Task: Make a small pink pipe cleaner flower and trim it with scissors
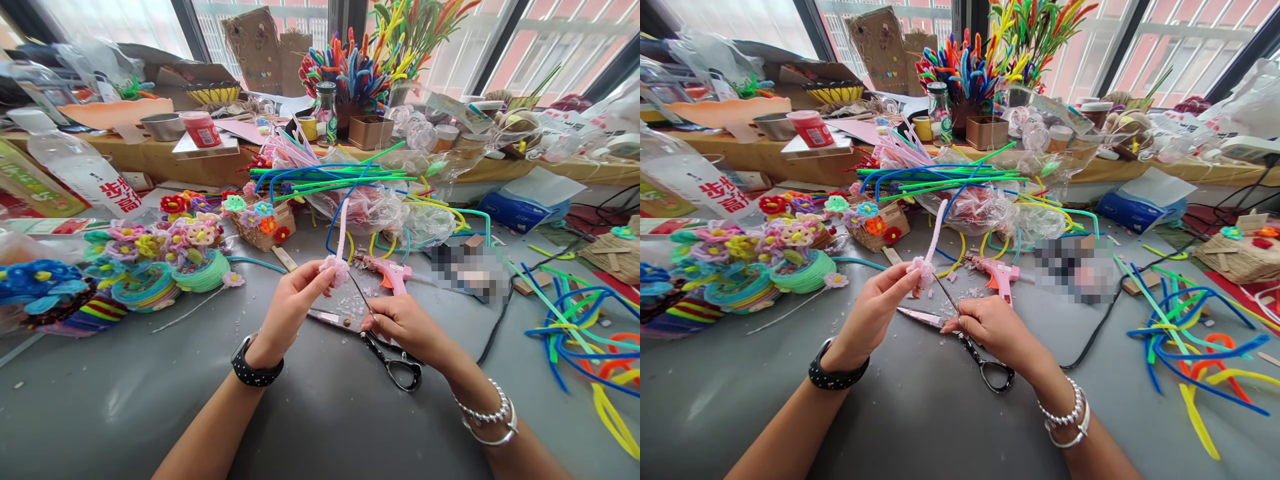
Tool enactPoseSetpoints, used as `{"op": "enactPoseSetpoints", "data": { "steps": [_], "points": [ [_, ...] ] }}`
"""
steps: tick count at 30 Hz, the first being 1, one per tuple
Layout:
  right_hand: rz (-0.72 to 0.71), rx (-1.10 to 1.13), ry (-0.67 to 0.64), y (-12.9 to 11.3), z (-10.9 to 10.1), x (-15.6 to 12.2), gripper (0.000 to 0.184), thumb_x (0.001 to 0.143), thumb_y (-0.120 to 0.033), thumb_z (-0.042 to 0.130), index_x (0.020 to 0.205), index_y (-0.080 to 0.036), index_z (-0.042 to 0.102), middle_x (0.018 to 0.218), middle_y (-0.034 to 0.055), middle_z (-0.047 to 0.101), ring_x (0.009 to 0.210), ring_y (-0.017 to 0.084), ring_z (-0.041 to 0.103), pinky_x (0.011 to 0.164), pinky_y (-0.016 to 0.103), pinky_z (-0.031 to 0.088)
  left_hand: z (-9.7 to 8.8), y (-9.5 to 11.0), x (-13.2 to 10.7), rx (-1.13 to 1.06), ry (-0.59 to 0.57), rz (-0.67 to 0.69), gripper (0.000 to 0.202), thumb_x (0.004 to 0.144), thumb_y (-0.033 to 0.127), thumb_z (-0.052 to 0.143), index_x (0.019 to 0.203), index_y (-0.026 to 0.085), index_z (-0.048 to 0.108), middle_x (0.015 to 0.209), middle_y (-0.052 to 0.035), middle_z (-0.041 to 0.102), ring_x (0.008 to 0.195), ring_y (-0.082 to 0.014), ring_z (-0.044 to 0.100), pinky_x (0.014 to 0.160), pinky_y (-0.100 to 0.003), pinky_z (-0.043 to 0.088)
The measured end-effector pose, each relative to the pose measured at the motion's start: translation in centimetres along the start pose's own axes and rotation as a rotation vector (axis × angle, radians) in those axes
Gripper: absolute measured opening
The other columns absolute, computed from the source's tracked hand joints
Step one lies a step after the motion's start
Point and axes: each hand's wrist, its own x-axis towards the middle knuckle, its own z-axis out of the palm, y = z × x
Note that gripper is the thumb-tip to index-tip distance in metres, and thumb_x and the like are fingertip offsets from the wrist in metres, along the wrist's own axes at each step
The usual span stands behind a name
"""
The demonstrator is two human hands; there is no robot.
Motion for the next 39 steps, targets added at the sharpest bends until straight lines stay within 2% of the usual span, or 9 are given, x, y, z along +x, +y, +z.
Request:
{"op": "enactPoseSetpoints", "data": {
  "steps": [6,11,16,20,25,27,32,35,39],
  "points": [
    [0.049,0.041,0.019,0.3,0.1,0.0,0.033,0.083,-0.037,0.038,0.057,-0.016,0.043,0.050,-0.0031,0.044,0.049,0.009,0.039,0.049,0.020,0.031,0.3,-0.1,-0.1,-0.011,0.001,-0.011,0.020,0.073,0.031,0.056,0.082,0.015,0.061,0.076,-0.0026,0.060,0.063,-0.0103,0.048,0.063,-0.023,0.040],
    [0.013,0.066,-0.040,0.2,0.3,-0.3,0.040,0.080,-0.055,0.037,0.069,-0.017,0.046,0.064,-0.0018,0.050,0.058,0.010,0.041,0.053,0.021,0.031,0.6,0.0,-0.3,0.013,-0.037,0.003,0.018,0.072,0.030,0.057,0.081,0.015,0.061,0.074,-0.0023,0.061,0.064,-0.0105,0.050,0.063,-0.023,0.043],
    [0.009,0.065,-0.066,0.1,0.4,-0.4,0.048,0.077,-0.061,0.032,0.072,-0.017,0.047,0.065,-0.0016,0.051,0.058,0.011,0.041,0.055,0.022,0.032,0.6,-0.1,-0.3,0.055,-0.048,-0.004,0.019,0.071,0.031,0.057,0.081,0.015,0.061,0.077,-0.0021,0.061,0.065,-0.0106,0.052,0.063,-0.023,0.043],
    [0.013,0.042,-0.059,0.0,0.2,-0.3,0.044,0.079,-0.057,0.035,0.068,-0.016,0.047,0.062,-0.0017,0.050,0.057,0.010,0.041,0.053,0.022,0.031,0.5,-0.2,-0.4,0.087,-0.068,-0.015,0.021,0.071,0.033,0.057,0.081,0.015,0.061,0.077,-0.0037,0.062,0.070,-0.0134,0.055,0.064,-0.024,0.044],
    [0.057,0.005,-0.022,-0.3,0.1,-0.1,0.031,0.081,-0.040,0.044,0.062,-0.016,0.047,0.054,-0.0030,0.047,0.052,0.010,0.041,0.050,0.021,0.031,0.5,-0.4,-0.4,0.106,-0.060,-0.006,0.022,0.072,0.034,0.056,0.083,0.015,0.061,0.077,-0.0038,0.062,0.070,-0.0131,0.054,0.064,-0.024,0.044],
    [0.070,0.015,0.008,-0.3,0.1,-0.1,0.031,0.081,-0.036,0.043,0.058,-0.016,0.045,0.050,-0.0035,0.045,0.048,0.009,0.041,0.048,0.020,0.031,0.6,-0.3,-0.4,0.104,-0.052,0.001,0.021,0.072,0.033,0.056,0.082,0.015,0.061,0.077,-0.0028,0.061,0.067,-0.0116,0.053,0.064,-0.024,0.044],
    [0.089,0.050,0.127,0.1,0.0,-0.1,0.043,0.081,-0.045,0.038,0.049,-0.017,0.041,0.044,-0.0040,0.042,0.039,0.007,0.037,0.043,0.019,0.030,0.6,-0.1,-0.3,0.041,-0.029,-0.009,0.019,0.072,0.030,0.057,0.082,0.014,0.061,0.079,-0.0038,0.063,0.074,-0.0134,0.055,0.072,-0.026,0.043],
    [0.152,-0.044,0.217,0.8,0.0,0.0,0.041,0.080,-0.044,0.043,0.049,-0.017,0.044,0.044,-0.0036,0.042,0.040,0.007,0.037,0.043,0.020,0.030,0.3,-0.2,-0.1,-0.020,-0.040,-0.048,0.019,0.072,0.029,0.058,0.083,0.014,0.060,0.082,-0.0043,0.064,0.078,-0.0135,0.056,0.075,-0.026,0.042],
    [0.293,-0.265,0.290,1.3,0.1,0.3,0.027,0.074,-0.035,0.054,0.054,-0.018,0.051,0.046,-0.0021,0.046,0.045,0.010,0.041,0.047,0.023,0.031,-0.2,-0.3,0.2,-0.020,0.019,-0.087,0.019,0.068,0.028,0.062,0.081,0.015,0.058,0.082,-0.0035,0.064,0.075,-0.0123,0.055,0.066,-0.023,0.041]
  ]
}}
